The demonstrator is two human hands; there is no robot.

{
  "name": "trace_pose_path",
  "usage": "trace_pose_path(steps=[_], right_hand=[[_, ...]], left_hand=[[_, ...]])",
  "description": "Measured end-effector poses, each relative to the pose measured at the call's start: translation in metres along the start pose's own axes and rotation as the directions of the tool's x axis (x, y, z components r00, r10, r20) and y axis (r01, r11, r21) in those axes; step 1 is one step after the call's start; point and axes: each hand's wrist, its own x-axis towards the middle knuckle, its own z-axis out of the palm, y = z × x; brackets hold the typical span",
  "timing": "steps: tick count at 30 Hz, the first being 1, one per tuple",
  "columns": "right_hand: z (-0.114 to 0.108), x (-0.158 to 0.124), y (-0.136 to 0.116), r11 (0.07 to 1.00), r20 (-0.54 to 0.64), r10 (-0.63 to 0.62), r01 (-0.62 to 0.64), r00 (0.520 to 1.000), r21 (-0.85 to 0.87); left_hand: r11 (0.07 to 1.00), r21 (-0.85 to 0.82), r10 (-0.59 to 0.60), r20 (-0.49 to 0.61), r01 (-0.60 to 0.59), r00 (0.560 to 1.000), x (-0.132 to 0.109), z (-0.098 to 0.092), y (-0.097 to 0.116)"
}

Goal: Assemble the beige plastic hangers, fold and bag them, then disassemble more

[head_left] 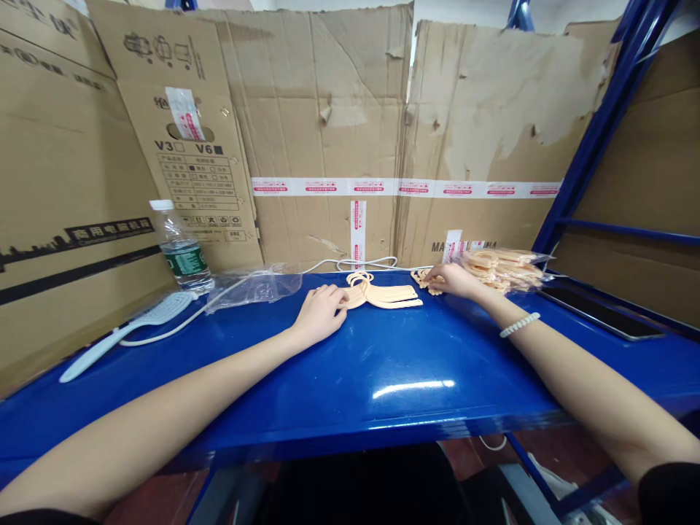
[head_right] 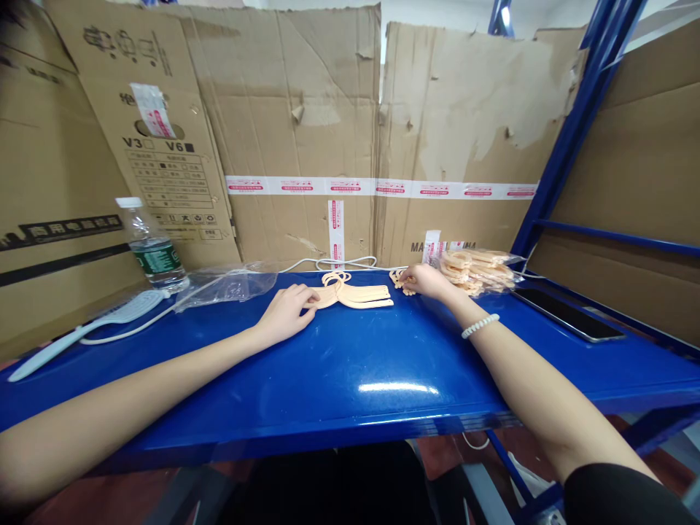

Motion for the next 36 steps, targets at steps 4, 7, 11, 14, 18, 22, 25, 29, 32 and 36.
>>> trace_pose_path(steps=[4,7,11,14,18,22,25,29,32,36], right_hand=[[-0.002,-0.001,-0.003,0.999,-0.045,-0.014,0.015,0.999,0.029],[-0.003,-0.001,-0.005,0.997,-0.115,-0.003,0.011,0.993,0.071],[-0.006,-0.003,-0.008,0.983,-0.282,0.081,-0.030,0.956,0.182],[-0.012,-0.004,-0.010,0.947,-0.431,0.206,-0.068,0.879,0.312],[-0.026,-0.005,-0.020,0.841,-0.541,0.393,-0.052,0.743,0.538],[-0.039,-0.005,-0.044,0.638,-0.482,0.502,0.068,0.718,0.767],[-0.041,-0.009,-0.069,0.454,-0.381,0.510,0.135,0.771,0.881],[-0.031,-0.023,-0.094,0.240,-0.231,0.488,0.125,0.842,0.963],[-0.020,-0.033,-0.106,0.125,-0.117,0.461,0.066,0.880,0.990],[-0.010,-0.036,-0.114,0.013,-0.004,0.405,-0.002,0.914,1.000]], left_hand=[[1.000,-0.025,0.010,0.007,-0.010,1.000,0.001,0.000,-0.001],[0.998,-0.047,0.028,0.013,-0.028,1.000,0.002,0.001,-0.002],[0.994,-0.091,0.055,0.014,-0.053,0.998,0.003,0.003,-0.004],[0.988,-0.132,0.083,0.008,-0.081,0.997,0.004,0.005,-0.006],[0.978,-0.181,0.098,-0.023,-0.101,0.995,0.002,0.004,-0.007],[0.967,-0.229,0.094,-0.089,-0.112,0.992,0.000,-0.004,-0.006],[0.949,-0.281,0.105,-0.145,-0.143,0.984,0.001,-0.012,-0.006],[0.922,-0.344,0.112,-0.204,-0.178,0.972,0.000,-0.020,-0.008],[0.904,-0.385,0.101,-0.230,-0.186,0.968,-0.010,-0.022,-0.009],[0.895,-0.416,0.058,-0.251,-0.161,0.966,-0.027,-0.020,-0.013]])
